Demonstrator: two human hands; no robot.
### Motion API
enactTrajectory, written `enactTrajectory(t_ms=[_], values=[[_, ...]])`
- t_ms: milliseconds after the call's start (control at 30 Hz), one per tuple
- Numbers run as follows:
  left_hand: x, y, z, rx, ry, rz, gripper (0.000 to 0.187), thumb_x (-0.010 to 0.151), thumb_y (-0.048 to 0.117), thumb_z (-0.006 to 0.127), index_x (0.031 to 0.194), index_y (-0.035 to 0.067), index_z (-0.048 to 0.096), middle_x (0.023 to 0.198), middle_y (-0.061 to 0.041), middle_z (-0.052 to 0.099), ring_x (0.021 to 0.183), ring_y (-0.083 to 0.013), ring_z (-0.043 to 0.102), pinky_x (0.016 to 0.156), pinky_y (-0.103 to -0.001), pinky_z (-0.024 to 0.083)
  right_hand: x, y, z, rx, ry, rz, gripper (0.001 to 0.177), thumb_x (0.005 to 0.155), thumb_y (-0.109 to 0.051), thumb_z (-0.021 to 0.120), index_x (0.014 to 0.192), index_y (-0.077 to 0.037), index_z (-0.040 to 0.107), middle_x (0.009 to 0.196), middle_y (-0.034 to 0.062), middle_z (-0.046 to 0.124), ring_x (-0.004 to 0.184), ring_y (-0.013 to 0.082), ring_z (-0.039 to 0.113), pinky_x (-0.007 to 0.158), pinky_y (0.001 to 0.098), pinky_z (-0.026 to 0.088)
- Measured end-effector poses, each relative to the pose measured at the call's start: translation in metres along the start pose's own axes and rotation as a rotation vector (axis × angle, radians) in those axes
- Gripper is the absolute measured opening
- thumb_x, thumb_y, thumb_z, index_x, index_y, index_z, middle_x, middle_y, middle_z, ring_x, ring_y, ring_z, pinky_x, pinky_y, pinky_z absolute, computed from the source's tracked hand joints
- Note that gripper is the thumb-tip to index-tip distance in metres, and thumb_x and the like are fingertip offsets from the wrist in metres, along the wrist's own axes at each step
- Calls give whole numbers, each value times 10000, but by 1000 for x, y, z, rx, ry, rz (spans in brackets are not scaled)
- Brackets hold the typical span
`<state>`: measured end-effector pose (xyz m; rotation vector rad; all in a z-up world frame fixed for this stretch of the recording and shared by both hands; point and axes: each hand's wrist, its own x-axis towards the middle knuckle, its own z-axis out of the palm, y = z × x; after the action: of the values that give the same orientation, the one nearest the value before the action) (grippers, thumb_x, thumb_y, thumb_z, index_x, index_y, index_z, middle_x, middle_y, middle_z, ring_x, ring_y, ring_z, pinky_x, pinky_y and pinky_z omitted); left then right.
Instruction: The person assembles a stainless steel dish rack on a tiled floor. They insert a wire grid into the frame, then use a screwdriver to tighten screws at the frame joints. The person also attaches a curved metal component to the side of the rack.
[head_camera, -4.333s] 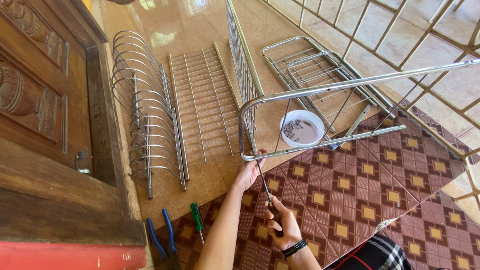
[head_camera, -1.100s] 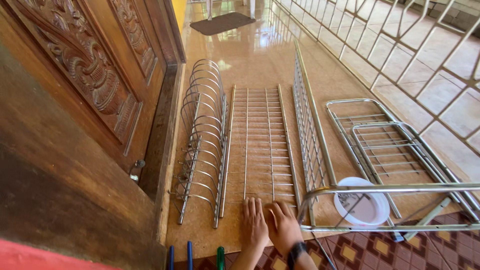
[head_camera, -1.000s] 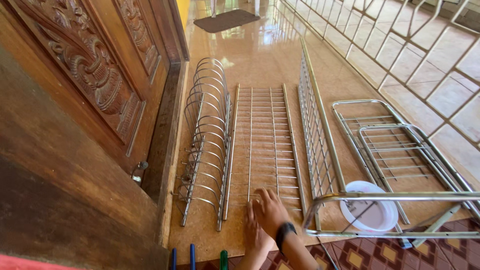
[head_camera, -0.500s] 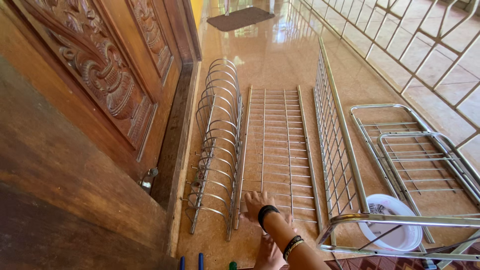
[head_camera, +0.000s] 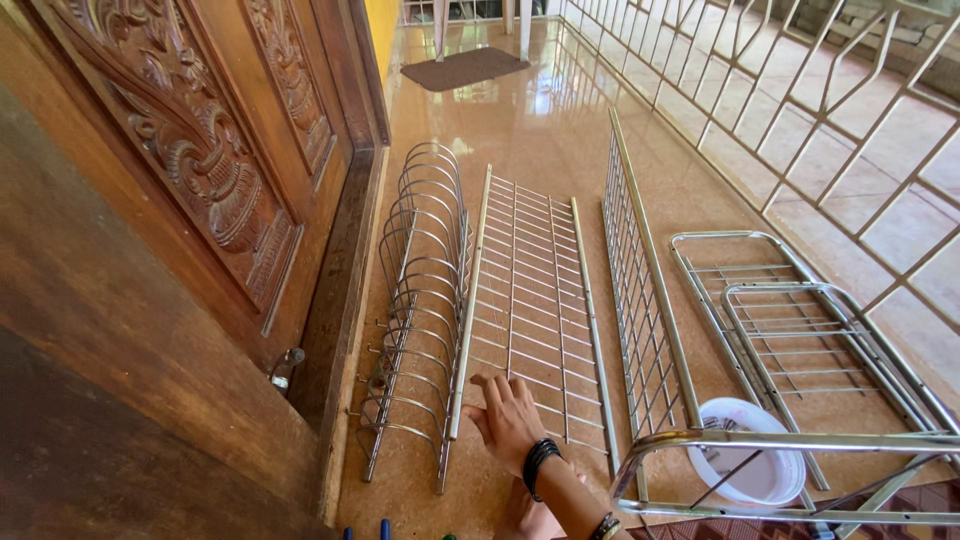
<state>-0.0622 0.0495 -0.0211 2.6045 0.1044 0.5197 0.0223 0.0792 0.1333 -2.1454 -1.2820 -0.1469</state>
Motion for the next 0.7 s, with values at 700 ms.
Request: enactTrajectory(t_ms=[700], values=[[25, -15, -28, -13, -42, 30, 305, 986, 346, 591, 1076, 55, 597, 1104, -217, 602, 1121, -422, 543, 999, -585, 386, 3, -81, -143, 1145, 918, 327, 291, 1034, -222, 621, 1129, 39, 705, 770, -36, 596, 601, 15, 436, 502, 183, 315]])
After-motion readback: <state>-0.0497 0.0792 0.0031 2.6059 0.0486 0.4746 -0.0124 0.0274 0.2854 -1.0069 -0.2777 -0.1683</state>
